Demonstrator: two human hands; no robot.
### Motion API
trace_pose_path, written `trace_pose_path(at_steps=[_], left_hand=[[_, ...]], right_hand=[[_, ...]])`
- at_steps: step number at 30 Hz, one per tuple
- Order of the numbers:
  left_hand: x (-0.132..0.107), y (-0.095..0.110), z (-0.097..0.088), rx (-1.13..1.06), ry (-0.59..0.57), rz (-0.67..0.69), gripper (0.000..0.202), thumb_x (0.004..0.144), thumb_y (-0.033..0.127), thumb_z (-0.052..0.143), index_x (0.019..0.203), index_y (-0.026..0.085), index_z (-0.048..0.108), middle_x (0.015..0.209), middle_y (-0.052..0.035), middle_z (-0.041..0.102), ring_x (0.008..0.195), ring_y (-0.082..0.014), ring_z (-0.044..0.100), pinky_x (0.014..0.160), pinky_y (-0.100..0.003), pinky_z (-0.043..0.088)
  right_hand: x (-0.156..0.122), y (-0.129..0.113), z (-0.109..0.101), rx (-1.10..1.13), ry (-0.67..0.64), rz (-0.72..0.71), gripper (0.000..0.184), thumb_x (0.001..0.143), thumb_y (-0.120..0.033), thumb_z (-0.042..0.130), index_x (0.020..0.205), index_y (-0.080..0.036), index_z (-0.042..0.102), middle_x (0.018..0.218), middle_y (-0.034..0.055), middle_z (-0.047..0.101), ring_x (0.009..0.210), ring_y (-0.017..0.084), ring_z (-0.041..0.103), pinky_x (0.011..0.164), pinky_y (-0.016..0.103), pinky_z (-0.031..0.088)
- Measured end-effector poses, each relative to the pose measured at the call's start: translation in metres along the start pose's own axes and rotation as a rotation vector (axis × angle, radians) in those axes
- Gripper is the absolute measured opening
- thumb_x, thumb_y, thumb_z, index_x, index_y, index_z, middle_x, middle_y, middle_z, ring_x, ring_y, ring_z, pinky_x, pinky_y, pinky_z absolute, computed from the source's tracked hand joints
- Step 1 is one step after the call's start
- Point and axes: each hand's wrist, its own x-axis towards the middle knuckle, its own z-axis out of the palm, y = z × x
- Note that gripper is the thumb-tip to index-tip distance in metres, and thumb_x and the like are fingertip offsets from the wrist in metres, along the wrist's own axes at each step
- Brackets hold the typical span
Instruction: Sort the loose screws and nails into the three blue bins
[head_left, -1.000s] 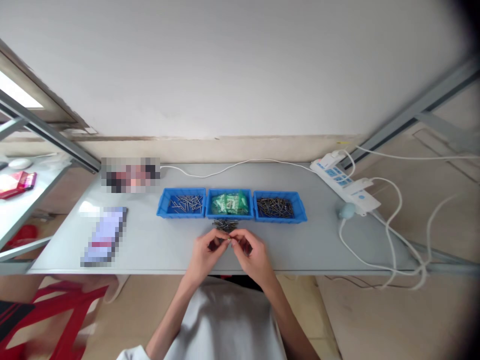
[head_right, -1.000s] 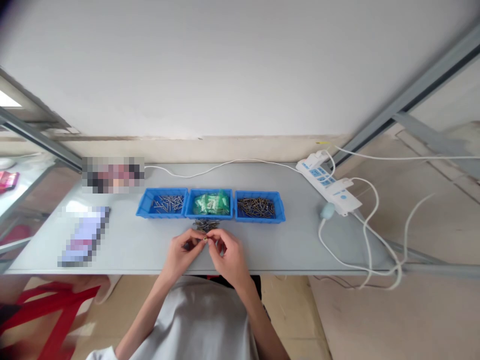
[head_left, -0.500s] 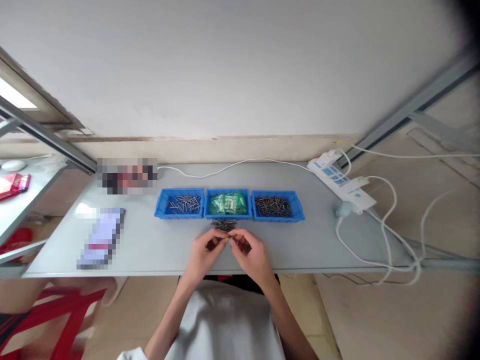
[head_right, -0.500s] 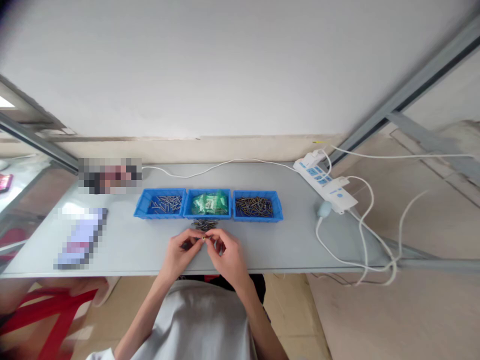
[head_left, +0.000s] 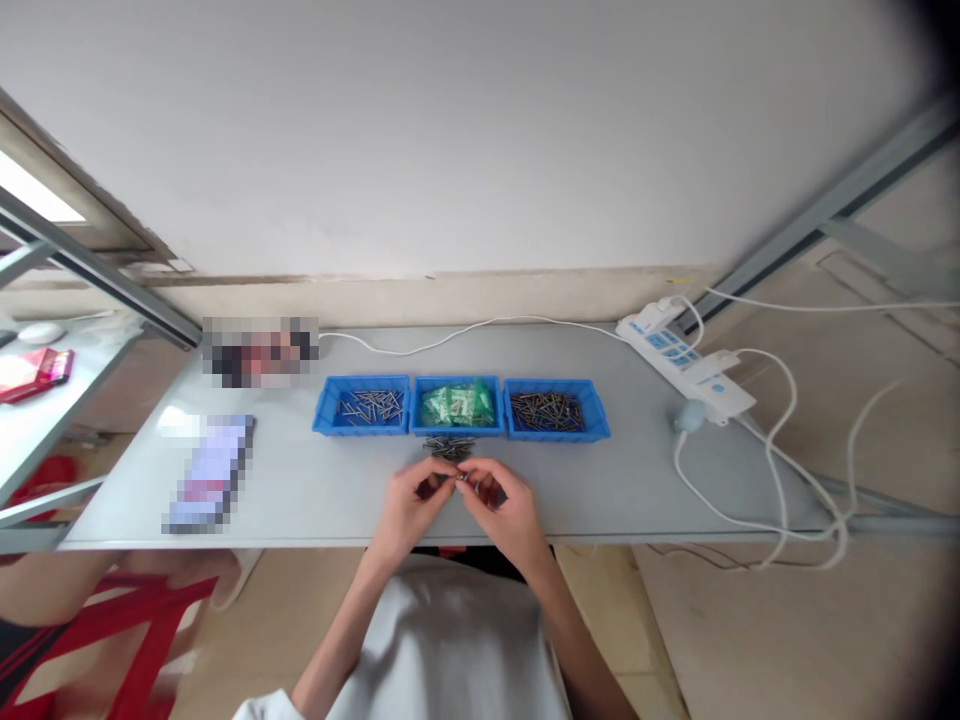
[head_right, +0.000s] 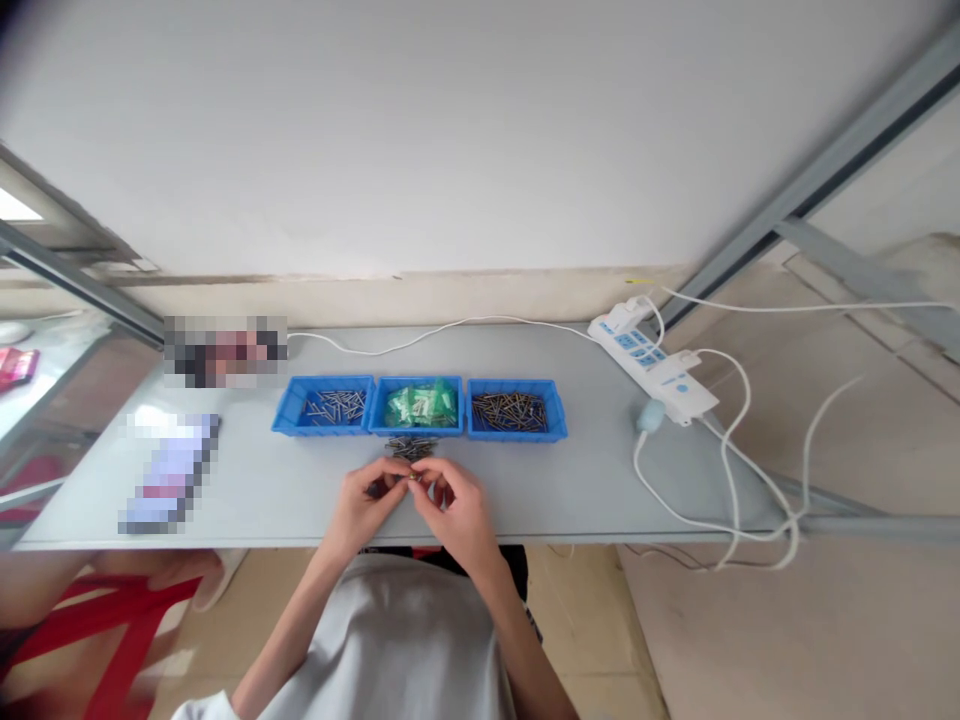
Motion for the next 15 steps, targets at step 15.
trace_pose_path(at_steps=[15], left_hand=[[-0.002,0.004,-0.002,0.001,0.002,-0.078,0.026,0.100,0.041,0.065,0.100,0.019,0.078,0.077,-0.0019,0.076,0.053,-0.0109,0.046,0.057,-0.023,0.041]], right_hand=[[0.044,-0.018,-0.057,-0.432,0.623,-0.182,0.015,0.098,-0.030,0.072,0.109,-0.020,0.075,0.081,0.0008,0.072,0.055,0.012,0.050,0.059,0.027,0.049]])
